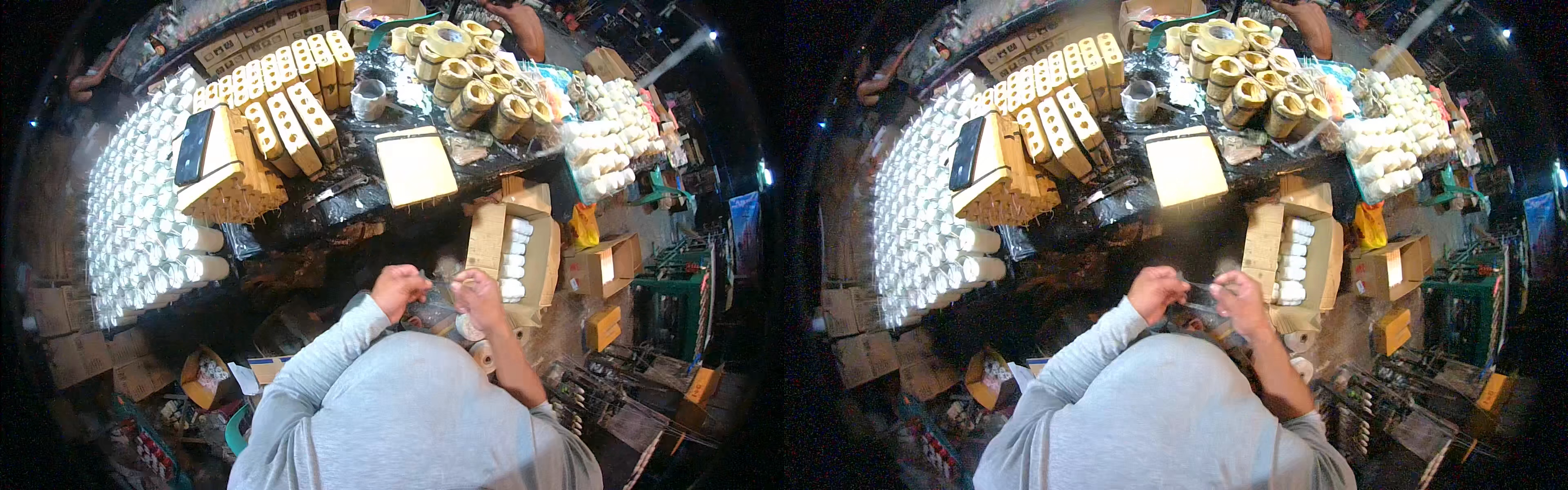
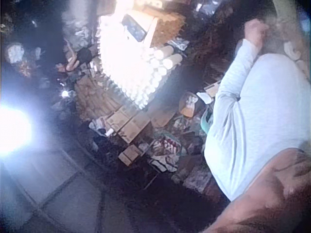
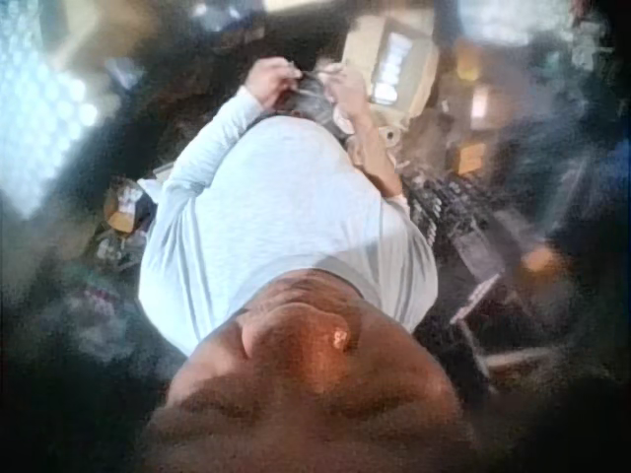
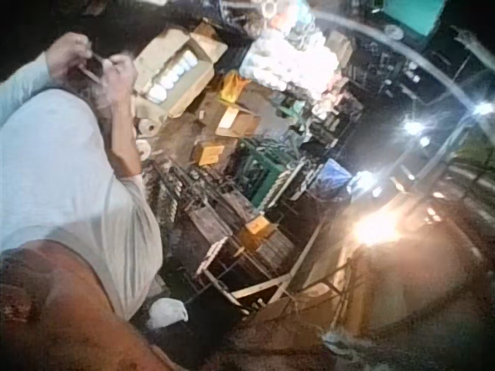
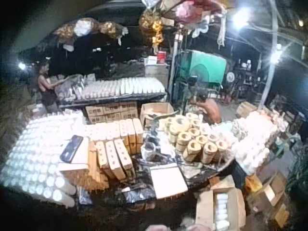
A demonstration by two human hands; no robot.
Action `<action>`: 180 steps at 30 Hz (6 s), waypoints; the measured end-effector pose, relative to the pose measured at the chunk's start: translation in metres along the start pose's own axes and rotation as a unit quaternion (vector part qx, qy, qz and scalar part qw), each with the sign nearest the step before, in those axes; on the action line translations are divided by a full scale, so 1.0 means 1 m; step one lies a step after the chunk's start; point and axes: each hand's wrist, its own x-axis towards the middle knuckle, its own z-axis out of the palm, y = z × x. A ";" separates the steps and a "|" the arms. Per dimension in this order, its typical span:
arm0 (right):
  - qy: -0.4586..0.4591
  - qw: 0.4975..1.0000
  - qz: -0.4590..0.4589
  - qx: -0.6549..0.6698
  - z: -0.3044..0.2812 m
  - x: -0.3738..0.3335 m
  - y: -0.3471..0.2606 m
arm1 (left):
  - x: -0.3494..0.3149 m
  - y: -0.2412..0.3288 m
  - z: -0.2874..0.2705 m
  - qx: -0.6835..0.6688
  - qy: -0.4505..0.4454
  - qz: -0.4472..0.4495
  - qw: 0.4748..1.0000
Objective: The person assembles yellow rectangular candle molds by inserting white cylindrical wax pieces into the holes, then secures the molds with rubber bands. They also pour a white liquid into a metal cup and arrange the assembled molds on the table.
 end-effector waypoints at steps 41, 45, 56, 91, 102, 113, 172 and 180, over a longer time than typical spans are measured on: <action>0.123 0.840 0.037 -0.527 -0.064 0.302 -0.040 | 0.208 0.045 -0.104 0.271 0.223 -0.050 0.935; 0.107 0.818 -0.044 -0.563 -0.056 0.303 -0.087 | 0.178 0.020 -0.125 0.323 0.305 -0.023 0.895; 0.020 0.966 0.254 -0.036 -0.064 0.328 -0.010 | 0.124 0.016 -0.113 0.407 0.307 -0.058 0.858; -0.045 0.986 0.080 0.136 -0.115 0.300 -0.070 | 0.259 0.273 0.017 0.870 -0.083 0.135 0.466; -0.048 0.703 -0.317 -0.635 -0.039 0.338 -0.049 | 0.176 0.291 0.018 0.775 0.196 0.156 0.580; 0.104 0.741 -0.315 -0.584 -0.057 0.336 -0.058 | 0.158 0.247 0.001 0.762 0.247 0.128 0.585; 0.015 0.958 0.194 -0.213 -0.089 0.372 -0.050 | 0.244 0.188 0.045 0.829 0.136 0.181 0.511; 0.062 0.950 0.290 0.094 -0.057 0.353 -0.107 | 0.242 0.177 0.040 0.823 0.129 0.180 0.524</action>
